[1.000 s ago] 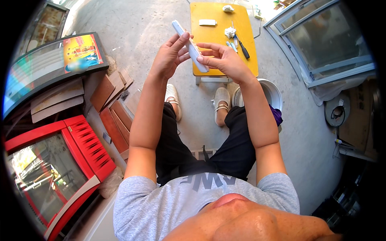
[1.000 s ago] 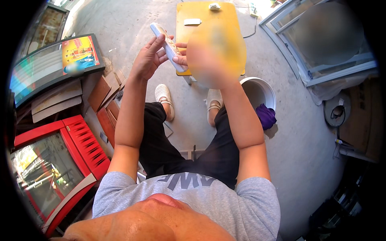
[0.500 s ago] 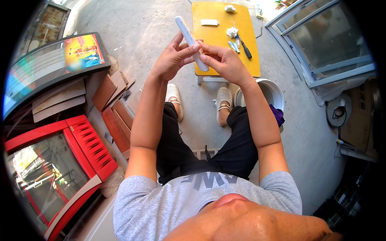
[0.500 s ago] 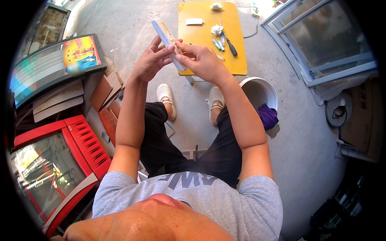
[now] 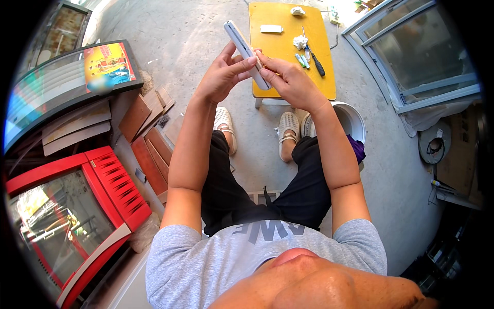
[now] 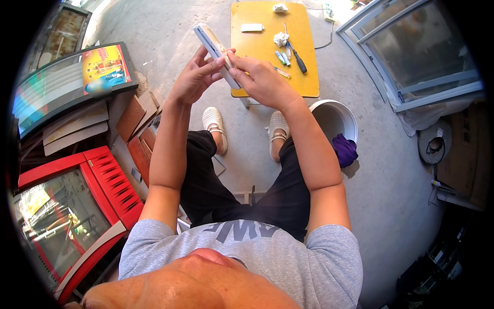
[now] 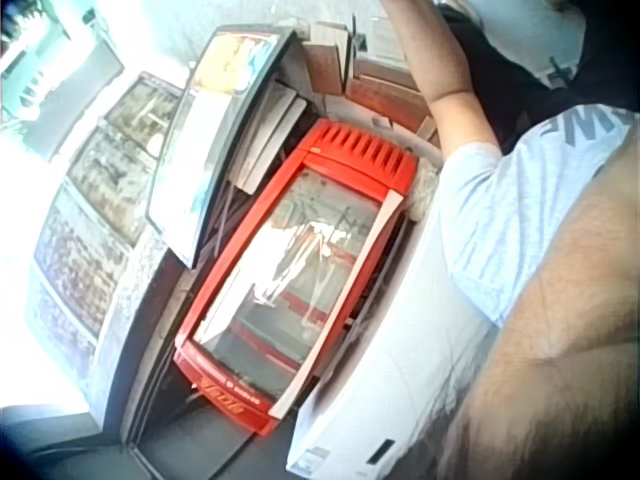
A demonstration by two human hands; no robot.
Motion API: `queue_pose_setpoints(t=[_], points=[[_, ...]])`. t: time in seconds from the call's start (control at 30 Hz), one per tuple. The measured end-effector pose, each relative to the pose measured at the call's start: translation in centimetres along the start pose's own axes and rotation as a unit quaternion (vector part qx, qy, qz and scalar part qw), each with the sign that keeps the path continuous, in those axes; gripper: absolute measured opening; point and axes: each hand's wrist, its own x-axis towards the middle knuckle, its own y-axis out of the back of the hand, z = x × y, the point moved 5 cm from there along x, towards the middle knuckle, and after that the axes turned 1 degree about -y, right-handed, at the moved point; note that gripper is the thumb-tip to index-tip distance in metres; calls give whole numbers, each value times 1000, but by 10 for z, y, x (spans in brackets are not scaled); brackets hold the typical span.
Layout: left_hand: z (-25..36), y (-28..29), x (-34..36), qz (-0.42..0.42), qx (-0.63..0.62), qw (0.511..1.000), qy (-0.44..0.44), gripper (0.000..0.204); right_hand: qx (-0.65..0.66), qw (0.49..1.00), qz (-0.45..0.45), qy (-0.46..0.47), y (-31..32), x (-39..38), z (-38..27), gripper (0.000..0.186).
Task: The person disassembles a remote control by hand and using a thin tool, then cleans the internal plastic casing with a cotton swab.
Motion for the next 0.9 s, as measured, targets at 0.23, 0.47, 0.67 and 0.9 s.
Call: queue_pose_setpoints(t=[0.23,0.47,0.67,0.9], points=[[-2,-1,4,-5,1,1000,-10,73,-56,998,9,15,4,0,-6,40],[-3,-2,5,-31,-41,997,-57,80,-193,978,53,63,2,-5,-15,45],[4,-3,4,-69,-86,990,-86,95,-326,929,131,117,-4,-10,-30,52],[13,0,-4,-89,-72,990,-76,89,-357,903,164,175,-3,-13,-42,52]])
